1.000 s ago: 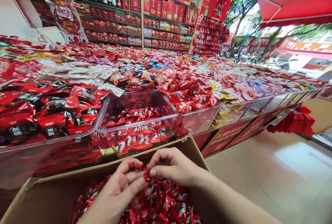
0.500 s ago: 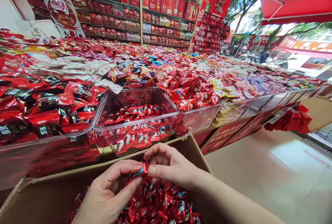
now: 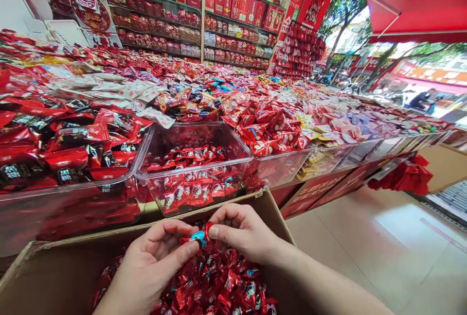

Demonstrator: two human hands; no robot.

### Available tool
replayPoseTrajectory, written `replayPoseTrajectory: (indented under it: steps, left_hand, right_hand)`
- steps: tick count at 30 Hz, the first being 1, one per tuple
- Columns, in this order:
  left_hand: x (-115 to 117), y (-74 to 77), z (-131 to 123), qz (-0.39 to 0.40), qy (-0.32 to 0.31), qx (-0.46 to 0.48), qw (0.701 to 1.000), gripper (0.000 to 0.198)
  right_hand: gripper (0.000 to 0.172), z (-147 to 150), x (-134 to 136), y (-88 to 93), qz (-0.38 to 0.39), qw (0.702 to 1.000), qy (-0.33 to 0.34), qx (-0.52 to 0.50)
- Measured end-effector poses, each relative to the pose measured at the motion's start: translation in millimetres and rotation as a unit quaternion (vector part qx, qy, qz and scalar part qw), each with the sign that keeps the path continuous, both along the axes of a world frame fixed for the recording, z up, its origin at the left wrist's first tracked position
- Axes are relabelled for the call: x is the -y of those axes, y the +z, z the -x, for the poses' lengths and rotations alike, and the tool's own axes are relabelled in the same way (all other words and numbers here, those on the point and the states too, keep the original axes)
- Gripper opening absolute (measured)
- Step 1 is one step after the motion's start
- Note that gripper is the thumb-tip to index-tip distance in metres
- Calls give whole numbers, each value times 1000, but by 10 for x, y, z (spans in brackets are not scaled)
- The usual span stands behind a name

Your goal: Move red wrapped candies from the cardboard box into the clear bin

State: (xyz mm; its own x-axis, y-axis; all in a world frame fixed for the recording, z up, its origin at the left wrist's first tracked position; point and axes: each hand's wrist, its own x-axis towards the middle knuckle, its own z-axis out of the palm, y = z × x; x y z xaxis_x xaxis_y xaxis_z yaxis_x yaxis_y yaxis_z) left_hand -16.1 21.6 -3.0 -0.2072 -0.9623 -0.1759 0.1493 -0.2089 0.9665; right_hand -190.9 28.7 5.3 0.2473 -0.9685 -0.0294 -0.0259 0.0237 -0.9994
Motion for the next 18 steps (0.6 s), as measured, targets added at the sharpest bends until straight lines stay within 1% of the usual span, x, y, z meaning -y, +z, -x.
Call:
replayPoseTrajectory:
  steps: [1,2,3,4,5,6,7,8,9,10,11,12,14,15,16,18]
  left_hand:
    - [2,1,-2,-15,5,-12,1000,31]
    - [9,-8,-6,-29,9,-20,999,33]
    - [19,-28,-11,-43,12,-19,999,35]
    - [30,-60,-17,-53,9,-7,999,35]
    - [40,-101,-20,-54,-12,20,998,33]
    - [46,-150,-19,-46,-46,56,996,30]
    - [45,-201,-12,-32,-87,95,991,27]
    - [34,-252,0,-17,-129,130,983,24]
    - [14,-296,17,-1,-169,158,973,21]
    - [-17,-332,38,13,-201,181,963,18]
    - [-54,-357,59,24,-226,199,953,15]
    - [-96,-373,77,34,-245,215,945,12]
    - [-172,-383,97,60,-283,253,923,11]
    - [-200,-384,98,75,-297,272,912,12]
    - [-217,-389,92,91,-308,292,901,13]
    - [-221,-421,69,122,-320,330,880,14]
  right_hand:
    - [18,20,-15,61,58,997,-15,-44]
    - [13,47,-23,152,125,988,-28,-91]
    - [10,79,-19,274,198,970,-40,-139]
    - [9,113,3,423,271,943,-51,-185]
    - [10,144,48,593,337,912,-61,-228]
    - [11,168,120,772,389,878,-72,-268]
    - [12,178,219,947,425,846,-81,-312]
    - [13,173,341,1106,438,820,-89,-357]
    - [14,149,482,1238,429,802,-88,-406]
    - [15,108,631,1335,403,791,-70,-456]
    - [15,52,780,1395,360,780,-26,-511]
    - [17,-14,920,1418,307,766,33,-563]
    - [21,-150,1149,1375,197,729,150,-638]
    - [22,-208,1233,1321,151,712,193,-658]
    - [22,-252,1298,1255,114,702,220,-668]
    - [21,-291,1386,1109,67,699,253,-666]
